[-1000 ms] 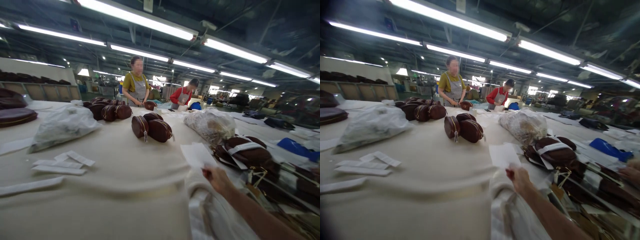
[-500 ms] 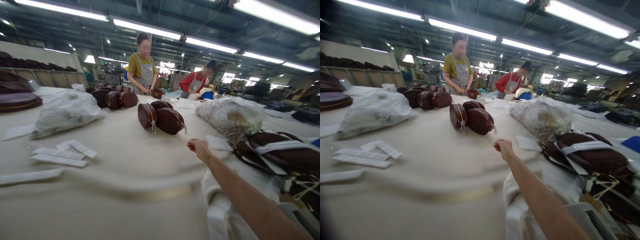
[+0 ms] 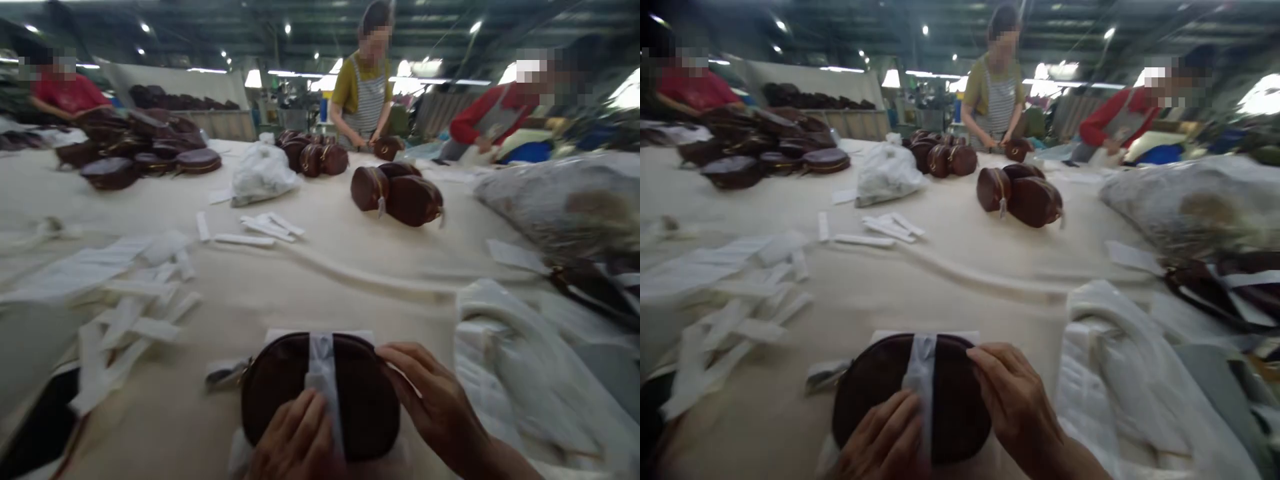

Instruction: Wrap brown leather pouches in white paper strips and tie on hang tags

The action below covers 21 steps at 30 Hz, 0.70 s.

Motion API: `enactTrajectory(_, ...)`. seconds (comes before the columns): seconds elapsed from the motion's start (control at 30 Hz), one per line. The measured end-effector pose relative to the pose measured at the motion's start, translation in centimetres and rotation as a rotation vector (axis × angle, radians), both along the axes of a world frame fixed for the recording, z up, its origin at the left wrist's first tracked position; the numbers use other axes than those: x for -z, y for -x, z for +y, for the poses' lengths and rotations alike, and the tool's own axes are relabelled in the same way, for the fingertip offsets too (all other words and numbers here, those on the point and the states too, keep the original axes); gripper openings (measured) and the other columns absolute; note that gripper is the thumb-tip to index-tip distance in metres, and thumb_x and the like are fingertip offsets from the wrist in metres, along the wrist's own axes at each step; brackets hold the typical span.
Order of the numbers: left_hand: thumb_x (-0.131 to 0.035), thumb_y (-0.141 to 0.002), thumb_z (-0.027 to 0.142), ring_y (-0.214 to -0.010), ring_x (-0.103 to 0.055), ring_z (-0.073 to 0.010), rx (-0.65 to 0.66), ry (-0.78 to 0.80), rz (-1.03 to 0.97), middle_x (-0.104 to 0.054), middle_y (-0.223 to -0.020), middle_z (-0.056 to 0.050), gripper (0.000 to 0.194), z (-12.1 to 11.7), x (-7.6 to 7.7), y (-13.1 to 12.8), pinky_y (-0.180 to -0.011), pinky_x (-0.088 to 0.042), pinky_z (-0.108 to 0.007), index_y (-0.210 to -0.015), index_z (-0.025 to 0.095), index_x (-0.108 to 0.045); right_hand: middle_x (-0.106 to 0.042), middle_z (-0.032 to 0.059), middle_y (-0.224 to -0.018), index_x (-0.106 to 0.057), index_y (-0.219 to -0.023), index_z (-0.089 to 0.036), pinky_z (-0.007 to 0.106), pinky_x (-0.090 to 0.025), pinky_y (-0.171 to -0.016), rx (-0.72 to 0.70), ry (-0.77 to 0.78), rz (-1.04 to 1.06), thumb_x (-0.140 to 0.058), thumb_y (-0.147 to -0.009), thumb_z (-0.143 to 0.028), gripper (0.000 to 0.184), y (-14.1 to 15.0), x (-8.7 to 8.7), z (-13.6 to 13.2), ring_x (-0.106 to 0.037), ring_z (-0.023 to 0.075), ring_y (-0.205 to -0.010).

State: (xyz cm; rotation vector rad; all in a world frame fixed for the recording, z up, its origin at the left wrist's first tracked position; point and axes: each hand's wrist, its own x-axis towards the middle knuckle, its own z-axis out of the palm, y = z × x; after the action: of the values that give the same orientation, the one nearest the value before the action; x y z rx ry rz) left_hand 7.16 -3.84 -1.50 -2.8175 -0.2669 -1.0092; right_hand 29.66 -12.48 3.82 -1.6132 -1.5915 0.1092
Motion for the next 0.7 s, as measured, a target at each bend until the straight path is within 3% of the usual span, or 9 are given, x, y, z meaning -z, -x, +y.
enactTrajectory(0.13, -0.035, -0.091, 0.013, -0.110, -0.052, -0.0243, 0.006, 0.062, 0.025, -0.061, -0.109, -0.012, 0.028, -0.1, 0.2, 0.3, -0.087, -0.047, -0.033, -0.101, 0.009, -0.062, -0.067, 0.0079, -0.108, -0.059, -0.119, -0.022, 0.034, -0.050, -0.088, -0.084, -0.104, -0.328, -0.052, -0.082, -0.010, 0.039, 4.0, 2.1, -0.5, -0.060, 0.0210, -0.103)
enactTrajectory(0.27, -0.034, -0.092, 0.013, -0.110, -0.051, -0.0249, 0.047, 0.136, -0.019, -0.058, -0.111, -0.015, 0.029, -0.5, -0.5, 0.4, -0.087, -0.048, -0.034, -0.104, 0.005, -0.059, -0.064, 0.0096, -0.118, -0.054, -0.126, -0.017, 0.041, -0.044, -0.095, -0.131, -0.072, -0.515, -0.043, -0.085, -0.010, 0.043, 5.9, 4.7, -0.4, -0.057, 0.0221, -0.110)
enactTrajectory(0.4, -0.040, -0.089, 0.010, -0.100, -0.054, -0.0207, 0.128, 0.263, -0.077, -0.059, -0.098, -0.012, 0.019, -0.7, -0.4, 0.5, -0.084, -0.049, -0.031, -0.094, 0.006, -0.058, -0.063, 0.0095, -0.121, -0.052, -0.128, -0.018, 0.040, -0.042, -0.096, -0.122, -0.047, -0.537, -0.042, -0.083, -0.008, 0.047, 6.3, 5.5, -0.6, -0.057, 0.0210, -0.111)
enactTrajectory(0.53, -0.043, -0.086, 0.007, -0.095, -0.054, -0.0178, 0.178, 0.334, -0.127, -0.059, -0.089, -0.008, 0.014, -0.8, -0.8, 1.3, -0.084, -0.048, -0.031, -0.087, 0.009, -0.057, -0.065, 0.0081, -0.114, -0.057, -0.120, -0.020, 0.037, -0.045, -0.092, -0.119, -0.066, -0.438, -0.043, -0.084, -0.010, 0.040, 6.2, 4.7, -0.5, -0.059, 0.0196, -0.106)
enactTrajectory(0.6, -0.046, -0.085, 0.007, -0.096, -0.054, -0.0180, 0.089, 0.361, -0.217, -0.059, -0.088, -0.007, 0.012, -0.5, -1.2, 2.3, -0.088, -0.045, -0.033, -0.085, 0.012, -0.057, -0.067, 0.0073, -0.108, -0.063, -0.109, -0.022, 0.036, -0.046, -0.089, -0.063, -0.059, -0.357, -0.047, -0.086, -0.015, 0.029, 5.6, 4.1, -0.2, -0.059, 0.0200, -0.103)
enactTrajectory(0.7, -0.053, -0.084, 0.016, -0.094, -0.056, -0.0190, -0.263, 0.495, -0.415, -0.060, -0.090, -0.007, 0.006, 1.2, -1.4, 4.4, -0.086, -0.047, -0.034, -0.084, 0.015, -0.059, -0.065, 0.0081, -0.107, -0.064, -0.103, -0.022, 0.041, -0.046, -0.089, 0.122, -0.023, -0.265, -0.049, -0.088, -0.027, 0.022, 3.9, 3.7, 0.6, -0.058, 0.0231, -0.103)
